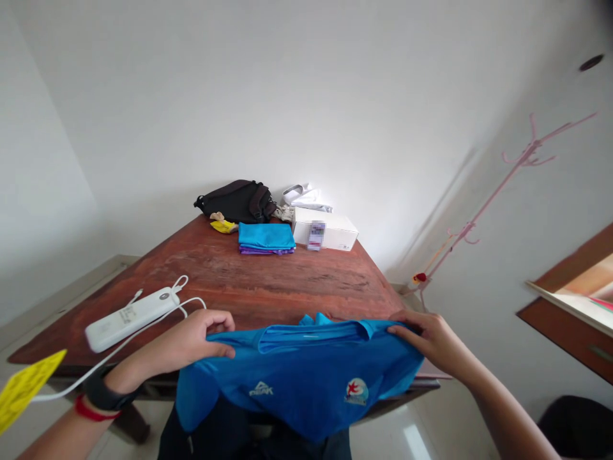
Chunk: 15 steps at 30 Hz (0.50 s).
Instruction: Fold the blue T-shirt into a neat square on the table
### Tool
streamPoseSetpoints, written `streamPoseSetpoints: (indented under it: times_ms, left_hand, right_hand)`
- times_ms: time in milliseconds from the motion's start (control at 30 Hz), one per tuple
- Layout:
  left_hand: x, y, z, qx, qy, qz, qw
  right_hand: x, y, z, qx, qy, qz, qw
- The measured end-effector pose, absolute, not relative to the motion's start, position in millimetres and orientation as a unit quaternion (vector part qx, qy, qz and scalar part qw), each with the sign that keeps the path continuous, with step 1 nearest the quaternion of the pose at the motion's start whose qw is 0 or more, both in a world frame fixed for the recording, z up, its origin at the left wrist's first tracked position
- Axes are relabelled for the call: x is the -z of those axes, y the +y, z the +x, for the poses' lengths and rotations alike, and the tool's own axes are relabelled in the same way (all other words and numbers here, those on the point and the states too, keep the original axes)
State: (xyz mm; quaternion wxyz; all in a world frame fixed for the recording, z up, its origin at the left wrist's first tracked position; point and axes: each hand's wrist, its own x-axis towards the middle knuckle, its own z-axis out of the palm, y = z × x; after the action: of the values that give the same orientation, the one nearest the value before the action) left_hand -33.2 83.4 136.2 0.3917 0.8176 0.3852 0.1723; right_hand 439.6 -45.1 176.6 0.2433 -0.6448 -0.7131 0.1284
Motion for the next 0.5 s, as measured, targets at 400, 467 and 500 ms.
streamPoseSetpoints:
  times_ms: [400, 467, 500]
  left_hand:
    - [-95, 75, -28, -0.378, 0.487, 0.767, 0.179]
    - [-93, 66, -22, -0.432, 0.512, 0.723, 0.168]
    - [-93, 60, -19, -0.465, 0.527, 0.694, 0.158]
  right_hand:
    - [-89, -63, 432, 0.149, -0.605, -0.698, 0.353]
    - [-93, -68, 428, 0.158, -0.598, -0.695, 0.365]
    - [-96, -71, 425, 0.164, -0.594, -0.694, 0.372]
